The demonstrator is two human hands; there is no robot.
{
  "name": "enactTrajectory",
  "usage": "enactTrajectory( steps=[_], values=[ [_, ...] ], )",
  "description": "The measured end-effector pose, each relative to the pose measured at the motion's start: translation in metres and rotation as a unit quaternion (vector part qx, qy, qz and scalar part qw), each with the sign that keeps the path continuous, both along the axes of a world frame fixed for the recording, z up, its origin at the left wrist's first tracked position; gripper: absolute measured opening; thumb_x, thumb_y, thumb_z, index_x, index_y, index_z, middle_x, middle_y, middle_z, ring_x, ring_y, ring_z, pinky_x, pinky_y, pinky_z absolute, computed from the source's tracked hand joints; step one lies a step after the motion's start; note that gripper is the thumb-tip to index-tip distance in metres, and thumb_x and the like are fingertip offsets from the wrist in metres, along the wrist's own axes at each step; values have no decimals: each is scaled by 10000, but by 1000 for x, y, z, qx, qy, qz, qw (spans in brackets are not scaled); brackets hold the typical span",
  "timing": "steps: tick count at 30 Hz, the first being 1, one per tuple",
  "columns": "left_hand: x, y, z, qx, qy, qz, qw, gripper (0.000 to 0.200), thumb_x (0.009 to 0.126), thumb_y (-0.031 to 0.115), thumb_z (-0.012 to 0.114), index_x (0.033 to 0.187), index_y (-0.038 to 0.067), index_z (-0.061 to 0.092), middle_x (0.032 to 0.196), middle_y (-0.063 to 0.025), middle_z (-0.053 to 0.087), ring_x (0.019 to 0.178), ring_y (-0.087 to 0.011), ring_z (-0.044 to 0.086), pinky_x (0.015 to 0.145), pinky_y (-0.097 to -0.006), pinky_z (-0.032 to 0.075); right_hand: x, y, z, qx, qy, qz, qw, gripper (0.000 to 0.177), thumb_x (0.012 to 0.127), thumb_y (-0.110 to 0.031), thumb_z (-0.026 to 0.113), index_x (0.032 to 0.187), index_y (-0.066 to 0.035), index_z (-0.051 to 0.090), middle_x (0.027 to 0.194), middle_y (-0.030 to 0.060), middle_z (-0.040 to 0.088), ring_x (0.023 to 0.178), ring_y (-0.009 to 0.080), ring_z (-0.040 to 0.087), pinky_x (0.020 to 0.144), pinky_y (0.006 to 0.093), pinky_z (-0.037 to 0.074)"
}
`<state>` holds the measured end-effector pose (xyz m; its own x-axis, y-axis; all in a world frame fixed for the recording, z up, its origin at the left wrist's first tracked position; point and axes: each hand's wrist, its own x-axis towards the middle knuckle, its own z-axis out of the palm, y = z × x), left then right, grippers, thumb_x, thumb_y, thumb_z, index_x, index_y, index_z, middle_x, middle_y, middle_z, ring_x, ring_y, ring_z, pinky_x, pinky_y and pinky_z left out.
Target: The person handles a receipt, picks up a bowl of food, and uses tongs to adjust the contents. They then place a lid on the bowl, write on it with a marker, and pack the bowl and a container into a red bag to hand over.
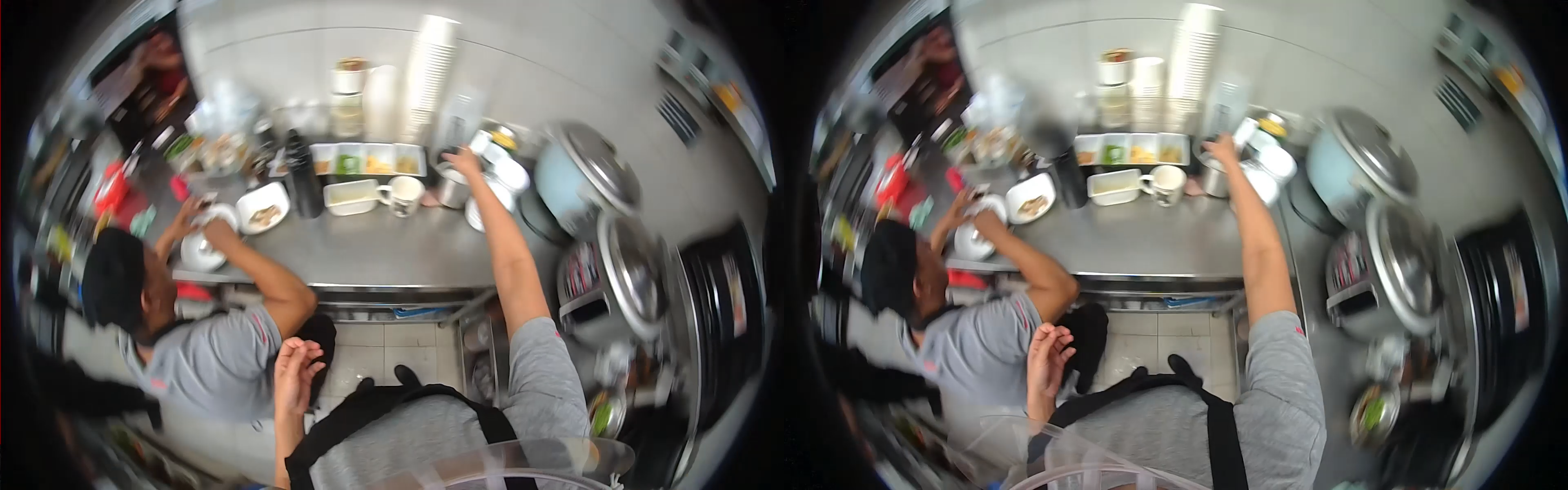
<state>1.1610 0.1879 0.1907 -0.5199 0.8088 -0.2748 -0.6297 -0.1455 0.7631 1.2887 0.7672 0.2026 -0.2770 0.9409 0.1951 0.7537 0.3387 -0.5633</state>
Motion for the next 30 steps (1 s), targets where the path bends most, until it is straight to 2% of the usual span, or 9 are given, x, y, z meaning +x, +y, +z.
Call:
enactTrajectory(
  steps=[2,4,8,9,16,20,24,28,30],
  values=[
    [19,-8,-4,-14,-18,105,994,39,888,134,516,922,133,497,905,-34,601,823,-113,583,682,-264,487,-7,66,-42,-4,83,0,997,781,680,-412,689,1244,54,416,1168,238,532,1067,345,527,882,404,421],
    [47,-13,-6,-30,-35,204,978,33,885,148,525,912,139,509,892,-24,606,821,-107,581,685,-268,476,-15,132,-66,30,-41,34,998,806,684,-448,662,1226,97,418,1219,271,482,1126,356,482,923,391,399],
    [107,-1,-14,-27,-88,296,951,43,886,172,530,920,157,510,919,-18,603,853,-116,574,714,-292,461,-36,243,-138,59,182,15,981,742,680,-248,716,1261,74,385,1232,231,476,1139,326,453,973,386,349],
    [116,1,-13,-31,-92,291,952,44,886,176,529,920,159,507,925,-19,598,855,-118,575,718,-289,463,-31,220,-115,-53,202,74,975,713,687,-249,706,1255,55,402,1216,207,500,1106,311,485,945,390,374],
    [150,5,4,-59,-81,328,939,56,889,188,532,920,153,501,960,-25,580,895,-133,573,740,-285,468,-38,201,-90,142,103,145,974,394,695,-313,716,835,32,589,804,176,621,747,343,574,704,423,437],
    [158,-11,-4,-32,-69,337,938,75,894,211,528,941,159,501,969,-25,585,925,-134,561,778,-298,446,0,94,2,291,104,131,942,372,766,-334,674,904,-1,582,826,157,593,720,314,549,675,423,431],
    [170,-29,-4,-26,-94,360,928,72,891,199,534,932,151,499,962,-28,583,924,-132,559,773,-296,450,43,-9,24,358,202,123,904,392,797,-326,651,922,32,551,856,154,565,701,310,542,621,395,439],
    [183,-69,-9,-5,-107,360,927,64,888,174,534,921,135,496,954,-41,580,908,-139,564,766,-300,454,83,-6,-6,423,62,100,899,473,812,-315,632,1097,44,515,918,193,569,773,341,564,664,402,452],
    [190,-100,-11,-3,-107,371,922,60,890,167,530,921,131,494,953,-44,579,898,-142,567,759,-299,456,92,-113,51,402,169,89,895,396,799,-272,654,1010,44,545,891,191,583,785,335,575,656,398,453]
  ],
)
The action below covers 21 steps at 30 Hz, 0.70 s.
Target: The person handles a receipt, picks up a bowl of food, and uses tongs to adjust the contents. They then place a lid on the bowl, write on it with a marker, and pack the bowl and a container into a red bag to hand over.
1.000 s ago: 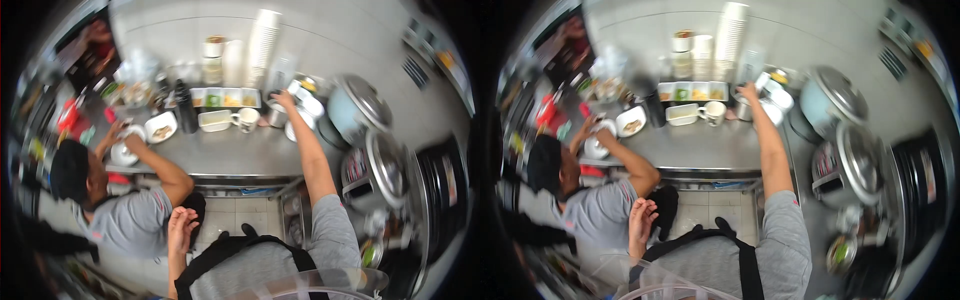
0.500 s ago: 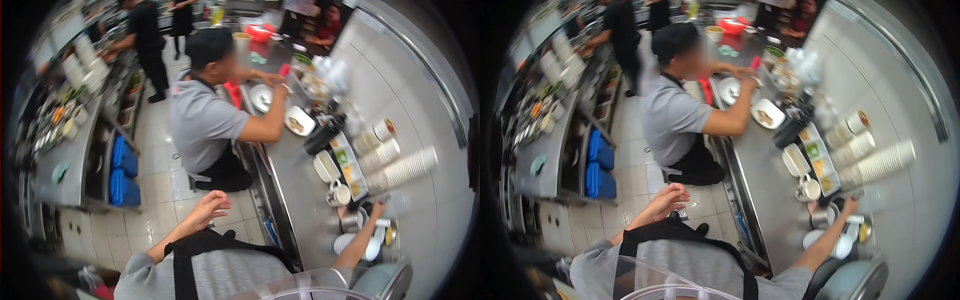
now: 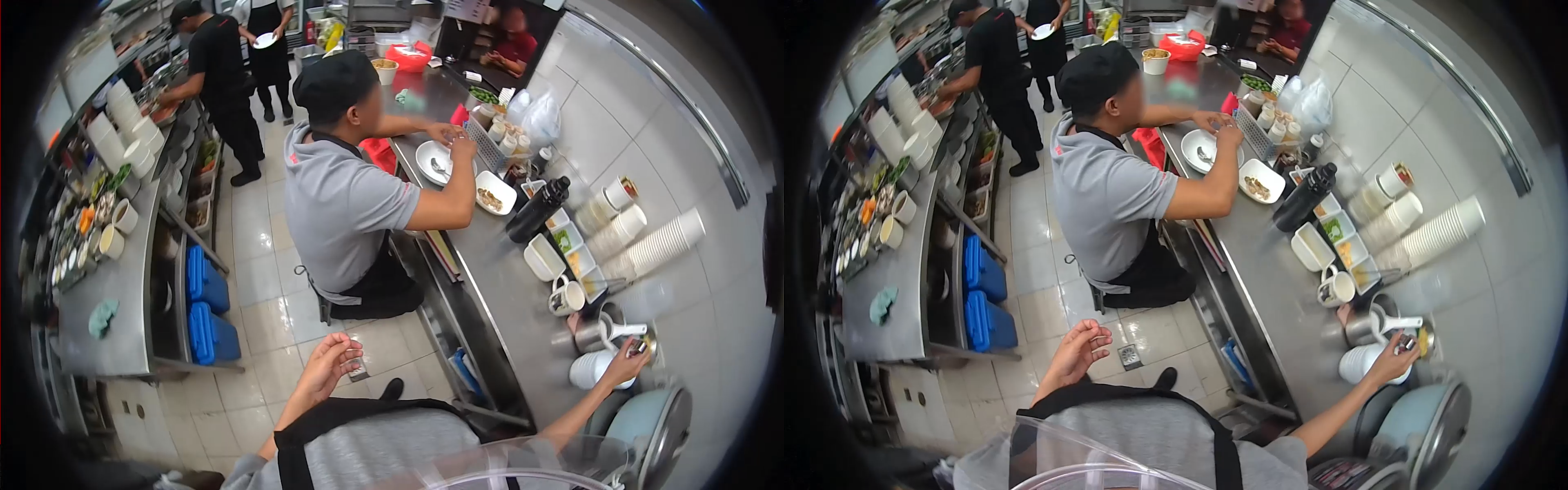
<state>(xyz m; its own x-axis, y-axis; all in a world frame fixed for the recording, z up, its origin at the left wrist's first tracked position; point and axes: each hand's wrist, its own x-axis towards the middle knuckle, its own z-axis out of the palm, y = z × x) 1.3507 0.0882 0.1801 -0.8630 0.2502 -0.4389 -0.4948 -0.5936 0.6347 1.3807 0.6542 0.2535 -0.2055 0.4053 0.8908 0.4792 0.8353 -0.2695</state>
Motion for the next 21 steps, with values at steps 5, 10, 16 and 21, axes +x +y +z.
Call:
enactTrajectory(
  steps=[5,10,16,21],
  values=[
    [16,-88,-1,-113,62,32,991,77,872,153,554,936,111,542,920,-30,596,869,-125,568,727,-270,454,-11,-197,-15,-280,23,288,916,200,776,-101,663,936,-39,560,794,10,556,688,96,519,576,246,421],
    [29,-192,-15,-424,211,-18,881,344,778,154,663,1090,47,563,1040,-95,577,989,-216,519,834,-324,422,-58,-490,-74,-409,-242,567,673,186,719,-108,706,857,-24,614,765,45,614,631,88,589,575,226,471],
    [47,-280,-16,-654,264,-58,707,636,657,127,732,1231,55,467,1219,-157,482,1143,-331,406,945,-391,351,-49,-678,-97,-397,-311,765,401,261,719,-130,721,907,-17,581,896,51,578,737,107,584,637,225,470],
    [37,-341,-45,-603,321,-8,730,534,678,-11,645,1188,25,491,1107,-177,544,1021,-340,514,889,-366,402,-57,-750,-86,-436,-344,796,240,215,751,-119,698,911,-33,581,925,43,561,835,119,552,700,247,467]
  ],
)
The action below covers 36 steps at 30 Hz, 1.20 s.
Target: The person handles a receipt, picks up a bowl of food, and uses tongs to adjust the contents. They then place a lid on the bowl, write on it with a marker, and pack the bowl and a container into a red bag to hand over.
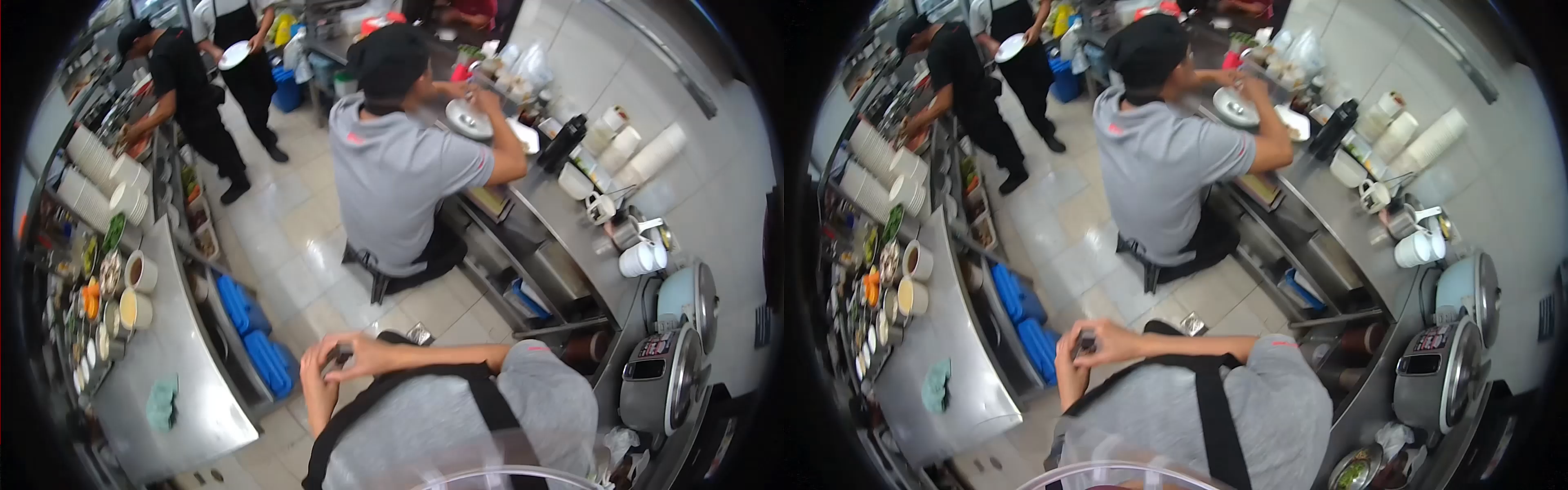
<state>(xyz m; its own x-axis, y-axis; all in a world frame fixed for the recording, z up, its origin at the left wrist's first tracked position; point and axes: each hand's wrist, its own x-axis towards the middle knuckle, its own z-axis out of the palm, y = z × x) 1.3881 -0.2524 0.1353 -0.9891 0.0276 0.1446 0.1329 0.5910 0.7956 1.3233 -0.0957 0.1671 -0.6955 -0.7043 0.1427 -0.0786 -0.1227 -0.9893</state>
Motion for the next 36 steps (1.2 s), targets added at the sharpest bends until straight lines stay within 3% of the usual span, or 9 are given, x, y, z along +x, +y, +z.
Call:
enactTrajectory(
  steps=[3,7,10,13,17,21,26,31,36],
  values=[
    [-26,-22,-25,162,18,8,987,384,716,-87,553,1088,7,533,958,-163,586,851,-271,594,753,-307,457,-31,-21,1,3,182,33,983,395,774,-145,670,1129,-45,529,1048,101,524,926,197,528,800,305,440],
    [-62,-66,-21,29,9,73,997,306,740,-73,566,1032,21,563,828,-124,574,749,-213,557,664,-284,433,-76,-27,-21,133,138,68,979,523,804,-156,615,1277,-49,419,1070,119,514,944,214,535,834,306,421],
    [-105,-97,-20,29,-14,99,995,269,757,-71,559,1011,18,570,790,-106,555,701,-211,514,634,-276,407,-117,-45,-62,144,97,23,985,296,878,-183,544,1133,-33,558,952,72,601,843,115,563,780,280,446],
    [-158,-115,18,38,-14,73,996,256,762,-62,552,1004,18,577,869,-104,549,734,-228,521,666,-246,389,-183,-76,-74,107,-184,89,973,473,932,-406,411,1114,2,564,928,81,625,817,151,608,738,266,480],
    [-219,-145,27,-202,-71,-20,977,364,716,-37,539,1032,124,618,970,-99,583,975,-273,525,940,-491,339,-259,-114,-40,134,-319,201,917,677,914,-558,270,1145,16,545,940,132,626,802,199,636,687,298,512],
    [-282,-164,3,-360,-119,-61,923,293,750,76,554,989,209,659,956,-51,592,1004,-265,511,982,-607,222,-304,-144,-20,235,-181,275,915,514,856,-390,567,1156,26,534,832,100,636,737,142,626,610,243,502],
    [-382,-182,-11,-438,0,-152,886,286,688,153,640,973,163,657,943,-76,574,1044,-292,478,998,-606,199,-355,-173,-50,290,-126,166,934,479,805,-261,645,1154,16,468,703,102,622,556,126,592,467,243,464],
    [-466,-187,13,-348,43,-256,901,468,696,207,681,1146,166,557,1136,-97,506,1151,-308,411,999,-560,247,-403,-168,-85,275,-69,19,959,390,763,-228,654,1072,-12,555,768,126,637,664,212,631,586,311,488],
    [-551,-177,36,-255,35,-396,881,498,762,261,647,1222,142,499,1188,-102,494,1137,-290,433,989,-456,306,-428,-145,-79,372,-37,-212,903,421,710,-289,698,1015,-21,586,799,168,631,728,272,626,667,364,467]
  ],
)
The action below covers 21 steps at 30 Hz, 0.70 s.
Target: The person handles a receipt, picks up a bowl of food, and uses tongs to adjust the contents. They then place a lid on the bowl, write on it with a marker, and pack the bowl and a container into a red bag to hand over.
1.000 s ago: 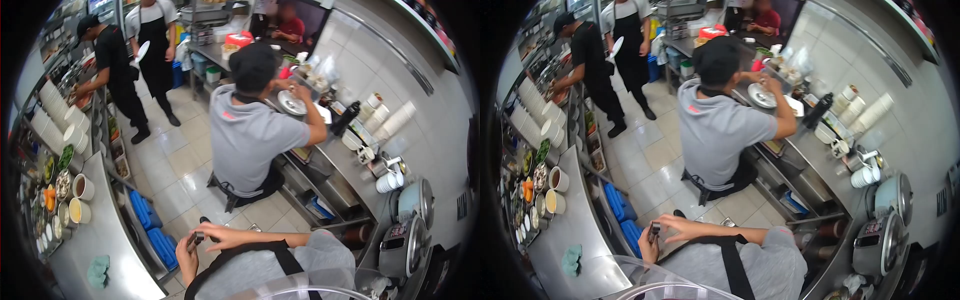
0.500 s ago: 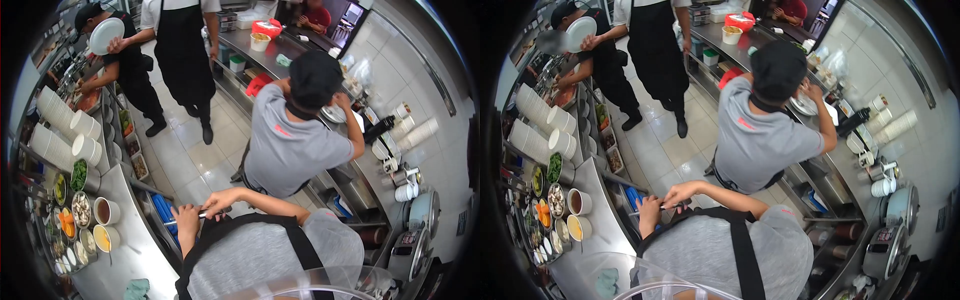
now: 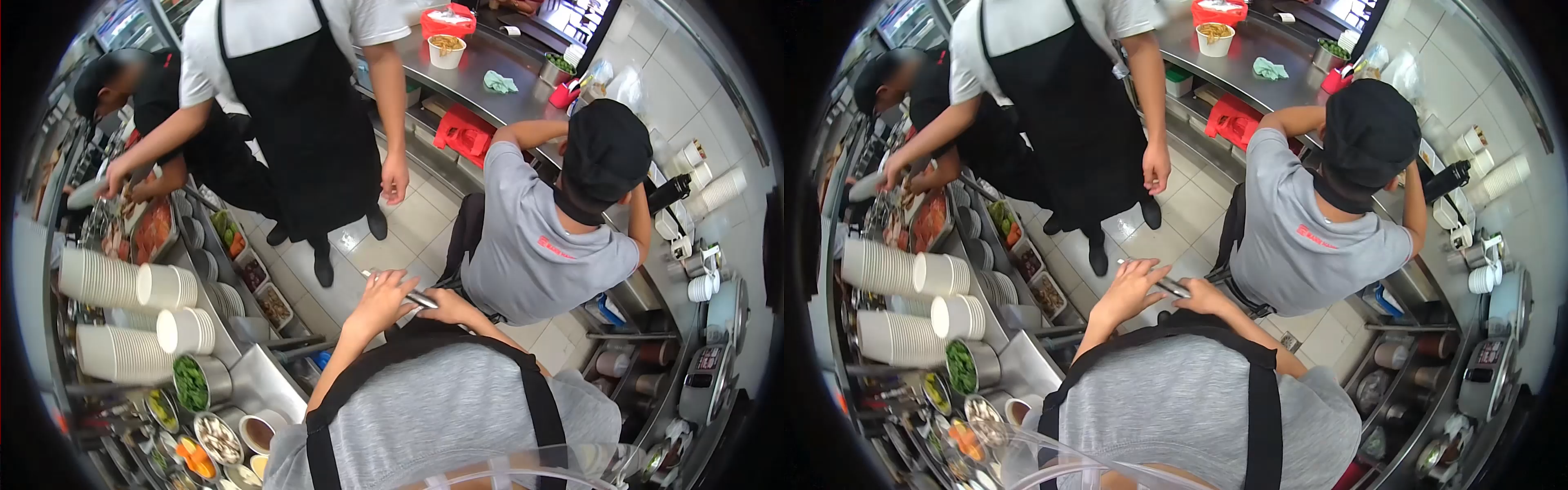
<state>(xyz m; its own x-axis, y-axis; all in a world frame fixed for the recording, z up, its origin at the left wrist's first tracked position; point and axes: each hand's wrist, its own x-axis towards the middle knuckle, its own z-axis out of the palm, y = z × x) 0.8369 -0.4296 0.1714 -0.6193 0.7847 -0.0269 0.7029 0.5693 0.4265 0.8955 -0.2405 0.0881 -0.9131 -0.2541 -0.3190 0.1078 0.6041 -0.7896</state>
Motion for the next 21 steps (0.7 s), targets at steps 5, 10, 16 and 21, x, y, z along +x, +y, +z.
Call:
enactTrajectory(
  steps=[5,10,16,21],
  values=[
    [-98,35,28,18,-58,-122,991,482,791,278,621,1224,110,491,1123,-100,531,1068,-276,489,946,-403,347,-20,20,22,-5,-17,-222,975,445,695,-310,714,933,38,572,770,230,620,733,366,620,664,404,463],
    [-220,96,11,-8,-58,-168,984,527,798,279,610,1262,91,443,1131,-158,537,1043,-336,512,881,-406,406,-78,60,-7,-10,22,-373,927,464,718,-321,716,1007,12,572,826,161,629,756,258,610,701,347,456],
    [-346,115,22,-18,-117,-64,991,596,799,300,620,1294,48,403,1199,-242,490,1105,-366,478,923,-380,392,-170,86,55,-291,-29,-392,872,339,873,-246,570,1145,-53,509,671,-3,534,481,30,403,427,187,306],
    [-456,111,3,30,-108,62,992,607,775,336,647,1269,53,435,1160,-253,514,1105,-365,478,928,-393,391,-235,110,61,-404,-43,-358,841,418,934,-266,466,1271,-25,407,701,34,551,467,38,416,423,177,334]
  ],
)
